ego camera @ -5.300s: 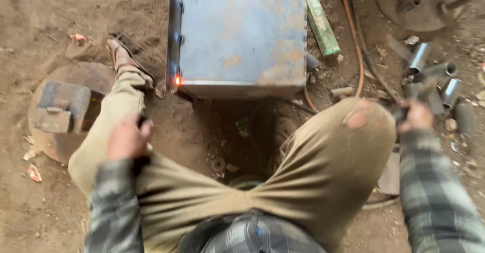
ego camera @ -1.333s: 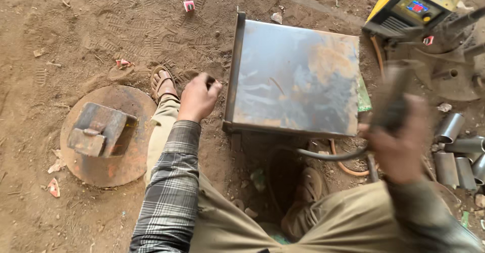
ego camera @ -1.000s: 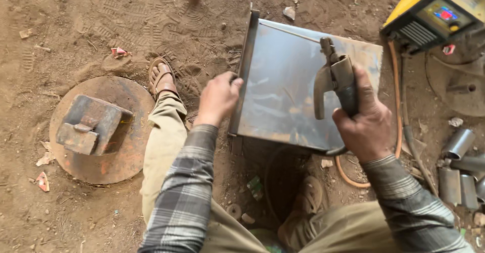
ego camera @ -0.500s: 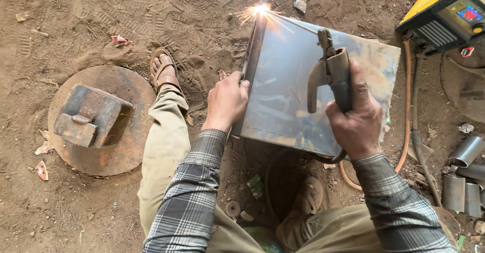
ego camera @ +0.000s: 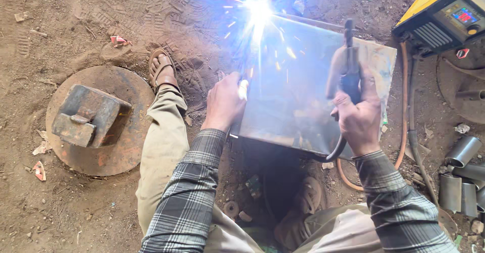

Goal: The person sits on the ground and arc-welds the seams of a metal box using an electrode holder, striking an arc that produces sparks and weld beads along the box edges. They reposition the box between welds and continue welding different corners.

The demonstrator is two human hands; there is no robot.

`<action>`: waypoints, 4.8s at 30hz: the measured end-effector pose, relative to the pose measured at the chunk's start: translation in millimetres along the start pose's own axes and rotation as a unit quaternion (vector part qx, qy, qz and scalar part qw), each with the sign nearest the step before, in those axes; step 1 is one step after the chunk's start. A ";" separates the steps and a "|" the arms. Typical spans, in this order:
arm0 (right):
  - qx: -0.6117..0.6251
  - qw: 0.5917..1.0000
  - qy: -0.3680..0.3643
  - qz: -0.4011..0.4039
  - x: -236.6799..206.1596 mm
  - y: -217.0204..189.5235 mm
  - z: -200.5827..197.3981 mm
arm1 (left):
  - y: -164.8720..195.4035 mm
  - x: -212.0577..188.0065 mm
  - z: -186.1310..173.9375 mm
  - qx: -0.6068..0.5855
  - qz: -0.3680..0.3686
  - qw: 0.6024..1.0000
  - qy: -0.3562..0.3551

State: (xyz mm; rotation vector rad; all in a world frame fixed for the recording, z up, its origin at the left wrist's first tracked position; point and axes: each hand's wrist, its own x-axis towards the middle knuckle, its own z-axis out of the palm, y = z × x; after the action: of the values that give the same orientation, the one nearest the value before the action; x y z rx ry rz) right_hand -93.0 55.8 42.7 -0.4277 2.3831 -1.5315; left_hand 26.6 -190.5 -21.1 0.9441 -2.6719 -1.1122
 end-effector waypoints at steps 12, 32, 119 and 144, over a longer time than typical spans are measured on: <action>-0.148 0.977 0.013 -0.154 -12.7 -3.0 11.1 | 1.0 1.1 -2.2 0.003 -0.023 0.999 -0.022; -0.141 0.977 0.012 -0.161 -10.5 -6.3 10.3 | 3.2 0.9 -5.9 -0.023 -0.026 0.999 -0.031; 0.327 0.928 -0.031 0.175 -30.0 -41.8 -8.4 | 78.8 -91.9 26.1 -0.282 0.220 0.902 -0.243; -0.111 0.990 0.022 -0.082 -5.4 12.1 17.8 | 65.4 -133.5 71.8 -0.075 0.117 0.929 -0.344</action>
State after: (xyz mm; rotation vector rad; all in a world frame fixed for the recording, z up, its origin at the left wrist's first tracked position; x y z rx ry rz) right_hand -82.4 47.8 24.9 -0.6581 2.6224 -1.3544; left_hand 78.3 -34.0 -10.8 0.2000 -3.0143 -1.8142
